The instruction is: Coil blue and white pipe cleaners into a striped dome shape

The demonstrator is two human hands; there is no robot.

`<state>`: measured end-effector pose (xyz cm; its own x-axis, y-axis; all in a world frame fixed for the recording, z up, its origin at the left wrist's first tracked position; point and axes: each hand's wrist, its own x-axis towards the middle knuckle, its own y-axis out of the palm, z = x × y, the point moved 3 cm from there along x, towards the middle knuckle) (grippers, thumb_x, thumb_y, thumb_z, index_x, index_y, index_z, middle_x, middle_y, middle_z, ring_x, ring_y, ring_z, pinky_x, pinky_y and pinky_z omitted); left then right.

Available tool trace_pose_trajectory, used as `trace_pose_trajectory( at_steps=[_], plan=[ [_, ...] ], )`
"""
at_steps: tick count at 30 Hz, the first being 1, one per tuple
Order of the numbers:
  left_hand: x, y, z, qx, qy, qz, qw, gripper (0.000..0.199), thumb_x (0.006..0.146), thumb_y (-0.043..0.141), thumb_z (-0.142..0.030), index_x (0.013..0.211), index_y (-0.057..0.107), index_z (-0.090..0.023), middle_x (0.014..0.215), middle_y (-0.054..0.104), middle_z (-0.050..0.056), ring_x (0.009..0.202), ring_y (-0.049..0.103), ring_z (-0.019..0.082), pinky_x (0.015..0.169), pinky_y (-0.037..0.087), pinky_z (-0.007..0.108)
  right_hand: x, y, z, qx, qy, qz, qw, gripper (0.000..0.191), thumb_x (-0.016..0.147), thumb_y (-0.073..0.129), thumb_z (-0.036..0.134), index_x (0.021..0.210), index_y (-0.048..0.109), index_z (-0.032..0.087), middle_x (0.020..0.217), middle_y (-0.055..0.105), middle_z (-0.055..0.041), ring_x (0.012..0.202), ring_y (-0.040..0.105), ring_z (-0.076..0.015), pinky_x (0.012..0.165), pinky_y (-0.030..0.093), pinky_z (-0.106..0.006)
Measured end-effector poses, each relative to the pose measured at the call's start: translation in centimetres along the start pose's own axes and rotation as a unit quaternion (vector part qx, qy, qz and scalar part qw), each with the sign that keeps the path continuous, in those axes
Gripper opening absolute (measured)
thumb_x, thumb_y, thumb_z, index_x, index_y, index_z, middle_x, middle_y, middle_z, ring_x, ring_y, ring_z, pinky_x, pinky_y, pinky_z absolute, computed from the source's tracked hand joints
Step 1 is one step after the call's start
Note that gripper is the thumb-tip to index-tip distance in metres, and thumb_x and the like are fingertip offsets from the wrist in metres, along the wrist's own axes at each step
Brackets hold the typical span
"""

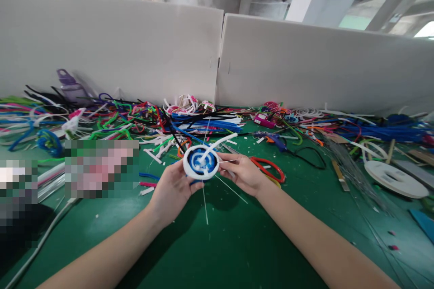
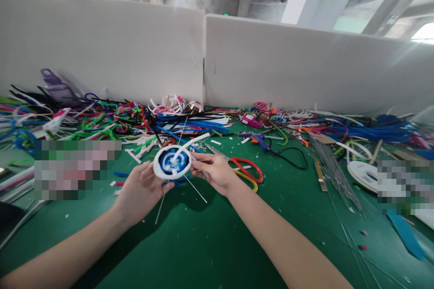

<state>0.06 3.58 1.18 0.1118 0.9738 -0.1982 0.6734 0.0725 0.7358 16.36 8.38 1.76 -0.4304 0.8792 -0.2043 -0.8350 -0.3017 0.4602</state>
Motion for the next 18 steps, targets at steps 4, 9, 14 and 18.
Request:
trace_pose_trajectory(
  at_steps=[4, 9, 14, 18],
  plan=[
    [-0.7, 0.3, 0.1, 0.035, -0.007, 0.044, 0.998, 0.024, 0.077, 0.060, -0.036, 0.092, 0.067, -0.018, 0.085, 0.067, 0.006, 0.065, 0.061, 0.017, 0.049, 0.054, 0.027, -0.2, 0.0, -0.1, -0.027, 0.009, 0.036, 0.999, 0.030, 0.065, 0.075, 0.013, 0.094, 0.072, 0.017, 0.079, 0.072, -0.0020, 0.065, 0.065, -0.0071, 0.064, 0.056, -0.017],
    [-1.0, 0.2, 0.5, 0.070, -0.031, 0.062, 0.995, 0.042, 0.082, 0.052, -0.041, 0.121, 0.054, -0.025, 0.094, 0.067, 0.008, 0.068, 0.063, 0.021, 0.047, 0.055, 0.032, -0.3, 0.3, -0.3, -0.076, -0.001, 0.078, 0.994, 0.033, 0.065, 0.074, 0.015, 0.098, 0.071, 0.020, 0.085, 0.072, -0.0020, 0.069, 0.065, -0.0091, 0.069, 0.056, -0.023],
    [-1.3, 0.5, 0.6, 0.089, -0.040, 0.108, 0.989, 0.055, 0.087, 0.044, -0.041, 0.138, 0.032, -0.028, 0.098, 0.067, 0.010, 0.077, 0.067, 0.027, 0.049, 0.055, 0.035, -0.5, 0.5, 0.0, -0.139, -0.022, 0.096, 0.985, 0.033, 0.068, 0.073, 0.020, 0.101, 0.070, 0.020, 0.081, 0.072, -0.0015, 0.066, 0.063, -0.0086, 0.069, 0.055, -0.025],
    [-1.5, 0.7, 0.5, 0.100, -0.036, 0.115, 0.988, 0.055, 0.089, 0.041, -0.040, 0.141, 0.025, -0.030, 0.100, 0.067, 0.010, 0.081, 0.067, 0.028, 0.051, 0.055, 0.035, -0.6, 0.6, 0.2, -0.185, -0.030, 0.098, 0.977, 0.035, 0.067, 0.075, 0.024, 0.101, 0.070, 0.021, 0.086, 0.072, -0.0039, 0.067, 0.063, -0.0104, 0.070, 0.054, -0.029]
  ],
)
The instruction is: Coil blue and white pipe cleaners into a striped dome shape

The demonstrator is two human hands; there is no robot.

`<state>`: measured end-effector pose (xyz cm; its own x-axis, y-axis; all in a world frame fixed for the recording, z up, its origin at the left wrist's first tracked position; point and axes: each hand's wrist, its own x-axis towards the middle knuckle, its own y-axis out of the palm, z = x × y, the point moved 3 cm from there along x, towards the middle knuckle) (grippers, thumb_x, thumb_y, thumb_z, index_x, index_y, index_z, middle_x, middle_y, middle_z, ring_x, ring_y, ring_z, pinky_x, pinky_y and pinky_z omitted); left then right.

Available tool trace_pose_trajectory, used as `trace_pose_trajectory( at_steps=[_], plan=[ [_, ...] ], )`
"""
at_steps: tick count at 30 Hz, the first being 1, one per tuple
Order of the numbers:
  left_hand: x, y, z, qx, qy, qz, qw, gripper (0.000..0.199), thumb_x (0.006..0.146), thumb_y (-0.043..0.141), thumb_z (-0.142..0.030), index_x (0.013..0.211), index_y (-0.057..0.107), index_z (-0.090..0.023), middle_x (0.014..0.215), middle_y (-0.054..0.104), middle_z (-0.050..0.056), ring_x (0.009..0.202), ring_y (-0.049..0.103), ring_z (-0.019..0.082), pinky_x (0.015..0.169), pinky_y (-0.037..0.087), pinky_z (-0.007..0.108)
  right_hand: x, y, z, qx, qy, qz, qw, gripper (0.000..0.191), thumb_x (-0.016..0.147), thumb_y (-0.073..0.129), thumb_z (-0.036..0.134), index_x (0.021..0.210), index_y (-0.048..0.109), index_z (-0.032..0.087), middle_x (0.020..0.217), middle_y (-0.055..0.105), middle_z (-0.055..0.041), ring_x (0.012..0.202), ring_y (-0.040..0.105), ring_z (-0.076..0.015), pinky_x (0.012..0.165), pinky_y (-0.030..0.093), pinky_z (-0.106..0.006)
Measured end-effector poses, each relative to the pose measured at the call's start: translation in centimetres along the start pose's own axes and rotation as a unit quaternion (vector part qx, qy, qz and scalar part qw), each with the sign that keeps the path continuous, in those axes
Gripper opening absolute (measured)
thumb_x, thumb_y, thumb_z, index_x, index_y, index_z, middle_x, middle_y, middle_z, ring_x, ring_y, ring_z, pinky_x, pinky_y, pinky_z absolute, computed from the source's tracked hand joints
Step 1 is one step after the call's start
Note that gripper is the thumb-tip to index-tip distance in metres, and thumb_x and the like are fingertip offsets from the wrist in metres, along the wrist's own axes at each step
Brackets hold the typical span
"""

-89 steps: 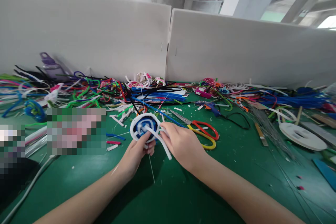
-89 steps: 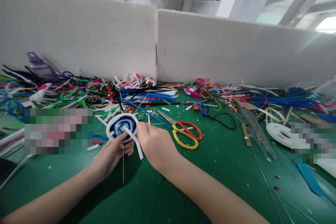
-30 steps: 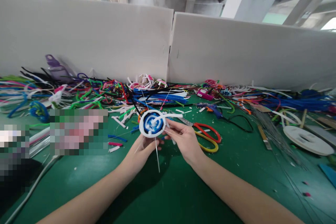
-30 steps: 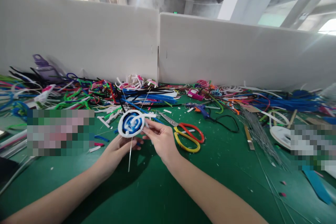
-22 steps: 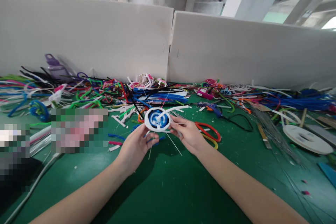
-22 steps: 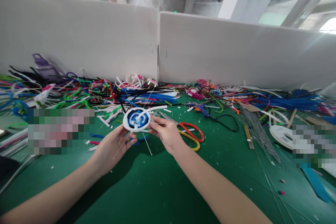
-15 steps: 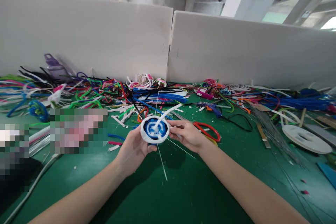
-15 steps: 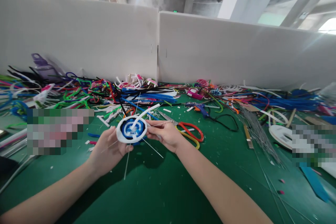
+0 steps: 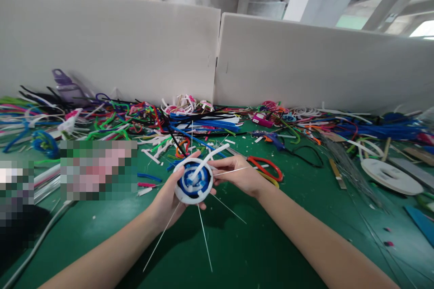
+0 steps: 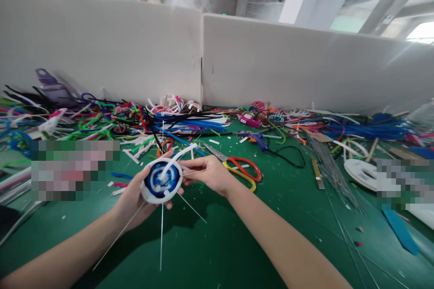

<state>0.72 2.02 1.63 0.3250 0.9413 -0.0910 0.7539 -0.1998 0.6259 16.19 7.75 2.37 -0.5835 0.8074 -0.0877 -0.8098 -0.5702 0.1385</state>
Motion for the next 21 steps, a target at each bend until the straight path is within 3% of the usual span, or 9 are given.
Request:
trace_pose_trajectory(
  at_steps=[7, 14, 18, 21],
  plan=[
    [0.3, -0.3, 0.3, 0.015, -0.010, -0.035, 0.999, 0.053, 0.089, 0.046, -0.033, 0.139, 0.029, -0.030, 0.093, 0.069, 0.009, 0.076, 0.069, 0.027, 0.049, 0.055, 0.031, -0.2, 0.1, 0.8, -0.037, -0.020, 0.010, 0.999, 0.031, 0.068, 0.073, 0.021, 0.099, 0.071, 0.022, 0.087, 0.072, -0.0043, 0.067, 0.062, -0.0116, 0.067, 0.052, -0.030],
    [0.6, -0.8, 0.5, 0.044, -0.012, -0.065, 0.997, 0.043, 0.087, 0.049, -0.033, 0.128, 0.043, -0.020, 0.094, 0.069, 0.012, 0.076, 0.069, 0.028, 0.047, 0.054, 0.031, 0.1, 0.1, -0.1, -0.027, -0.031, 0.018, 0.999, 0.032, 0.071, 0.071, 0.021, 0.103, 0.070, 0.023, 0.080, 0.070, -0.0028, 0.062, 0.059, -0.0106, 0.063, 0.051, -0.029],
    [0.8, -1.0, 0.1, 0.095, -0.002, -0.042, 0.995, 0.039, 0.084, 0.048, -0.036, 0.116, 0.052, -0.013, 0.096, 0.068, 0.015, 0.083, 0.067, 0.030, 0.063, 0.056, 0.040, 0.7, -0.3, -1.2, 0.079, -0.030, -0.033, 0.996, 0.030, 0.068, 0.073, 0.023, 0.098, 0.072, 0.021, 0.083, 0.071, -0.0038, 0.067, 0.061, -0.0115, 0.067, 0.052, -0.030],
    [1.0, -1.4, -1.1, 0.192, 0.083, -0.014, 0.978, 0.043, 0.078, 0.049, -0.026, 0.120, 0.051, -0.017, 0.114, 0.063, 0.012, 0.096, 0.063, 0.029, 0.075, 0.054, 0.043, 1.0, -0.9, -1.8, 0.179, -0.036, -0.064, 0.981, 0.030, 0.062, 0.077, 0.021, 0.093, 0.073, 0.019, 0.085, 0.071, -0.0035, 0.072, 0.063, -0.0113, 0.069, 0.052, -0.025]
  ],
)
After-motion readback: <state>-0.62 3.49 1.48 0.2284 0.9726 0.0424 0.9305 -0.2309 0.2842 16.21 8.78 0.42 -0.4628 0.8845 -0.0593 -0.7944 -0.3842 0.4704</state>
